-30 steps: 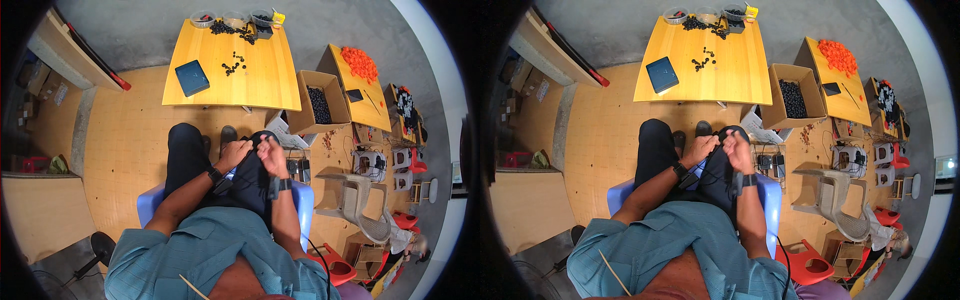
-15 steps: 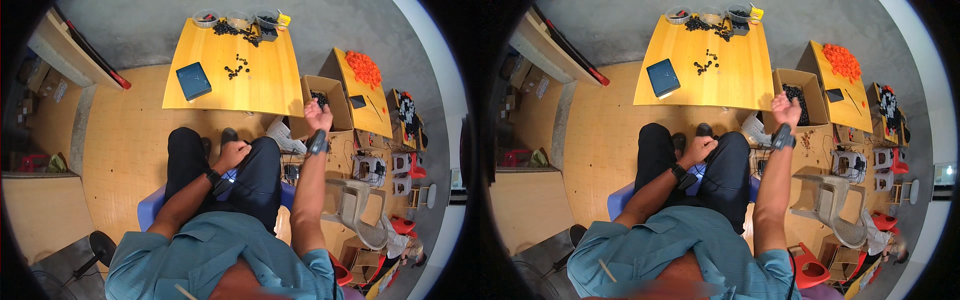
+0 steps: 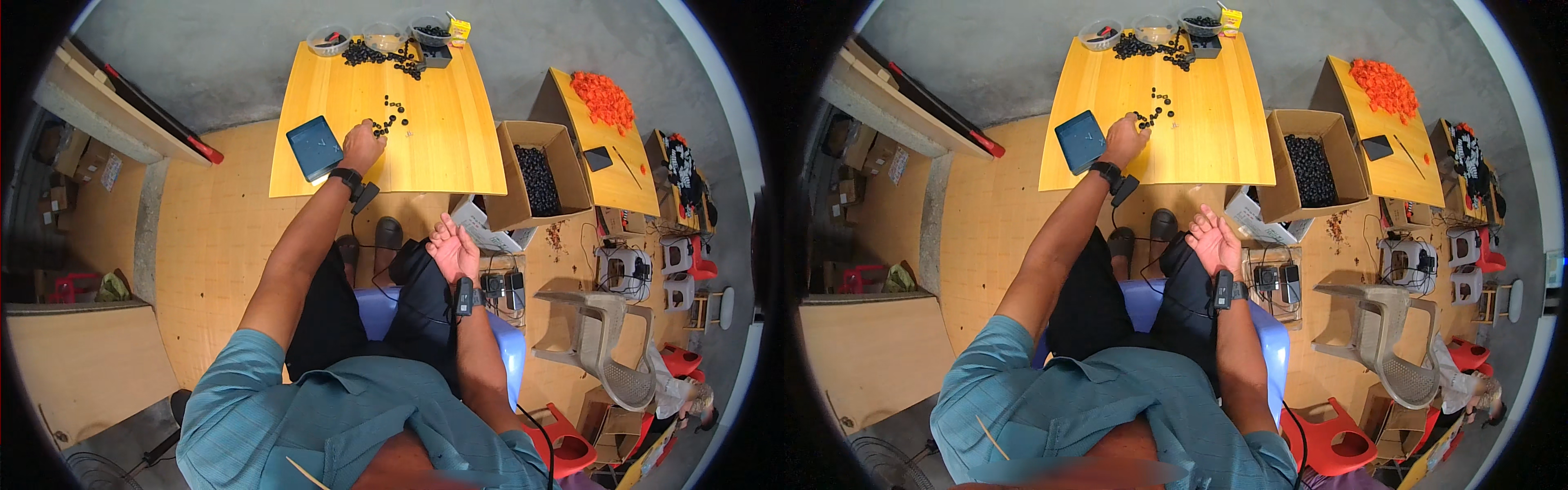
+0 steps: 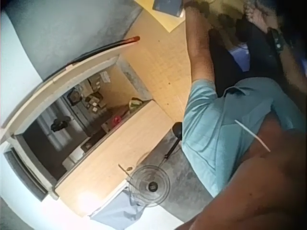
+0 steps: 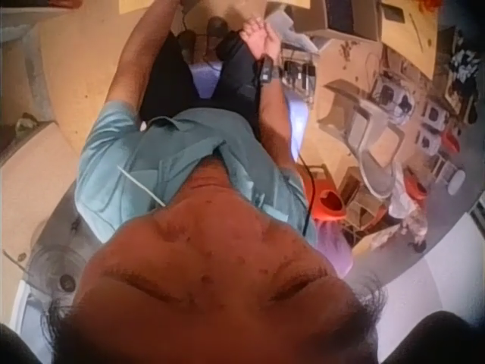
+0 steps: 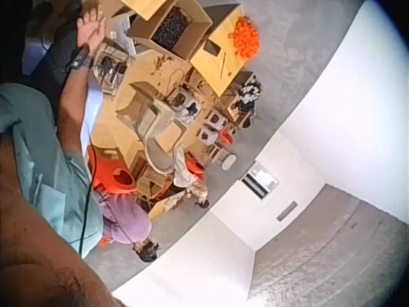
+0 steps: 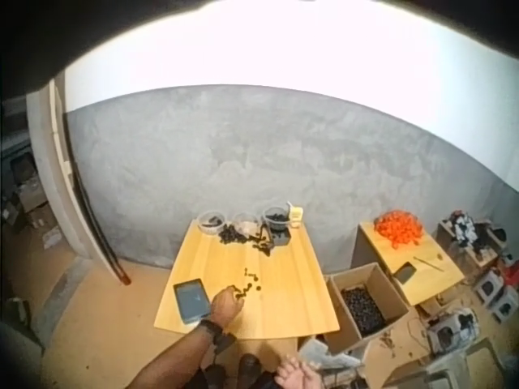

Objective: The person assembles small black plastic components by hand, repeatedly picking pieces from the table and fitting them together.

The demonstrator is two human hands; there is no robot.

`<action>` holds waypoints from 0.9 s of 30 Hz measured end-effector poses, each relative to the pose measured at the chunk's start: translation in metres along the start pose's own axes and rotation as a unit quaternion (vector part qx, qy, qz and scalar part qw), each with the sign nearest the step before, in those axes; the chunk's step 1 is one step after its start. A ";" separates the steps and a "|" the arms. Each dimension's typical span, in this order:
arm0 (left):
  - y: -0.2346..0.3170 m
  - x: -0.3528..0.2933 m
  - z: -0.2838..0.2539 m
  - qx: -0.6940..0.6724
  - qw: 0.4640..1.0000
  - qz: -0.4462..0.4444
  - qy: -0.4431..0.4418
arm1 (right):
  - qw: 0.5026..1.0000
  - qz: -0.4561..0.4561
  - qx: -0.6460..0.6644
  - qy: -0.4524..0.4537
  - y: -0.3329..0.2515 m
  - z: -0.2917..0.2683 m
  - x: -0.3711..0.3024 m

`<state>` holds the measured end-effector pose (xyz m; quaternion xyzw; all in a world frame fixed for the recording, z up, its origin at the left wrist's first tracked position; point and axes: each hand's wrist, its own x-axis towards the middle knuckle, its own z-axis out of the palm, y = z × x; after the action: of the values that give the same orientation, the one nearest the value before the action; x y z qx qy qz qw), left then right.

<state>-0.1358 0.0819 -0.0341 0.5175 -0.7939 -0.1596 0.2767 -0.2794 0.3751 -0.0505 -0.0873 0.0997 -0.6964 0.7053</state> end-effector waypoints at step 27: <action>-0.004 -0.017 -0.002 -0.095 0.995 0.017 -0.018 | 0.997 0.008 -0.059 0.045 0.005 -0.006 0.005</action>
<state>-0.1264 0.0956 -0.0398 0.4720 -0.7890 -0.2386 0.3128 -0.2758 0.3702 -0.0582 -0.0962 0.1727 -0.6867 0.6996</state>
